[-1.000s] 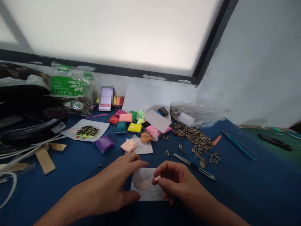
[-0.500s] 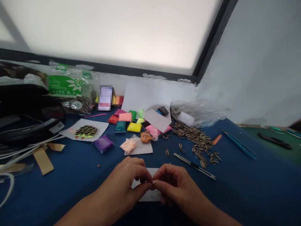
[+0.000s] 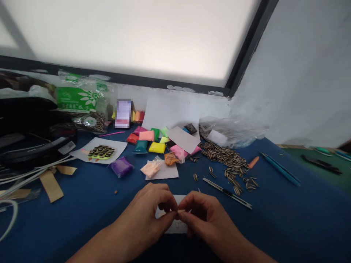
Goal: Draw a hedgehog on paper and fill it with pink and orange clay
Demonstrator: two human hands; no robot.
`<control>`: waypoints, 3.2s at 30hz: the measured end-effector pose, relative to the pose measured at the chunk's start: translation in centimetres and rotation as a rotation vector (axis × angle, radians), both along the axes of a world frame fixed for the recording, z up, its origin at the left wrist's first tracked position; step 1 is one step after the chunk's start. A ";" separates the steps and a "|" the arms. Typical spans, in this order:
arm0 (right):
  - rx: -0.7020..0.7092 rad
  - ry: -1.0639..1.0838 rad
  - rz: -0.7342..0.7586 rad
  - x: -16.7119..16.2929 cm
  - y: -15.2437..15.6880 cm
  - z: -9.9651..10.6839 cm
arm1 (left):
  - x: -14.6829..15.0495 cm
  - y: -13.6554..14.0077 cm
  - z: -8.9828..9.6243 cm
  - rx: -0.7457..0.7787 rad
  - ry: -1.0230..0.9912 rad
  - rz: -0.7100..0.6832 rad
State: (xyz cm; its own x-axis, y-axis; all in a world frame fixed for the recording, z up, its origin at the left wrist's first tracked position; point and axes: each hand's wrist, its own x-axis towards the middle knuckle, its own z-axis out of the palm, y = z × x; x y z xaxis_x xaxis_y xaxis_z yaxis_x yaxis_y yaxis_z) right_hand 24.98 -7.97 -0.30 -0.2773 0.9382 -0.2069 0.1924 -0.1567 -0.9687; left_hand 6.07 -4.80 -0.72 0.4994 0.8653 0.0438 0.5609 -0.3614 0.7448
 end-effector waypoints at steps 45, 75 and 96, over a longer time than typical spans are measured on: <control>0.745 -0.237 0.038 -0.2 -0.3 -0.8 | -1.1 1.1 2.3 -0.532 -0.164 -0.240; 0.932 -0.670 0.257 -1.2 -0.5 -1.5 | -3.1 1.8 0.8 -0.176 0.227 -0.156; 1.118 -0.761 0.273 -1.1 -0.6 -2.1 | -3.1 1.9 0.7 -0.192 0.212 -0.155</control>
State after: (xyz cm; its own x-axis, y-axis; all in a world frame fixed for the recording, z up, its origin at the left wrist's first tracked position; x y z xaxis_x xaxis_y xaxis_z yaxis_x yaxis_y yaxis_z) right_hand 23.85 -8.56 -2.41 -0.6368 0.6387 0.4319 0.6248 0.7557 -0.1963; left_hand 2.93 -2.93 0.00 0.6067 0.7603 -0.2320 0.6598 -0.3189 0.6804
